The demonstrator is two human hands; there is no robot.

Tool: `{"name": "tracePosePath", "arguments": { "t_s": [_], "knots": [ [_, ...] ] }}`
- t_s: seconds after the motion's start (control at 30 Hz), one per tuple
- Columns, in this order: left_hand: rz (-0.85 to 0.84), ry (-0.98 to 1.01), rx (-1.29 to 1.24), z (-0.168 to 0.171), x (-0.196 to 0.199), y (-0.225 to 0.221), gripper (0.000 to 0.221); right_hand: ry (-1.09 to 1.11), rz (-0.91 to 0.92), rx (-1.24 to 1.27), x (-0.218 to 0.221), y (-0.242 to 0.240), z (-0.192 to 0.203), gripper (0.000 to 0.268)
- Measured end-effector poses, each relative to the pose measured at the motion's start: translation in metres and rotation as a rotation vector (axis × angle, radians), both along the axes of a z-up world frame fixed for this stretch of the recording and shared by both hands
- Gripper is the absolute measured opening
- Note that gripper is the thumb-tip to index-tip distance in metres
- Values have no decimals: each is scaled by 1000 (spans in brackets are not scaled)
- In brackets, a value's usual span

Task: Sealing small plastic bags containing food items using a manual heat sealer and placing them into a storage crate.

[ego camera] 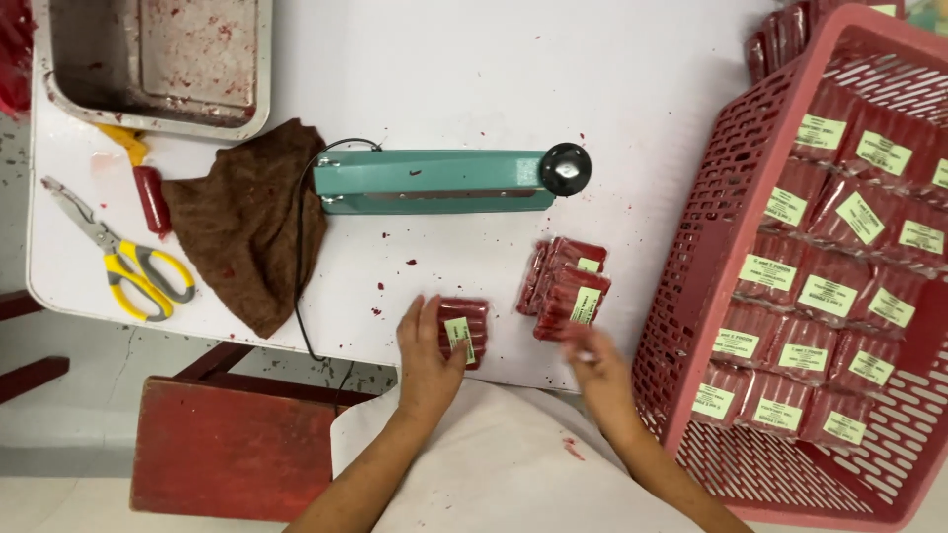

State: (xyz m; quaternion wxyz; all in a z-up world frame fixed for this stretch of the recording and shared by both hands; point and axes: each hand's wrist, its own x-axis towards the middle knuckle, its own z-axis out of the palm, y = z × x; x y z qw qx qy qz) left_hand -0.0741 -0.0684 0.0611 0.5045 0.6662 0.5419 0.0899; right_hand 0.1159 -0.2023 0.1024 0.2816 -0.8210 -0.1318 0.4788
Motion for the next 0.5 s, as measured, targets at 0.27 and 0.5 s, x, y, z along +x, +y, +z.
{"name": "tracePosePath", "arguments": {
  "t_s": [0.27,0.5],
  "knots": [
    [-148,-86,-220,-40,88,-7,41,64,-566,31,15,10,-24,66],
    [-144,-10,-554,-25,116,-5,57,-85,-481,118,-4,12,-9,59]
  ]
}}
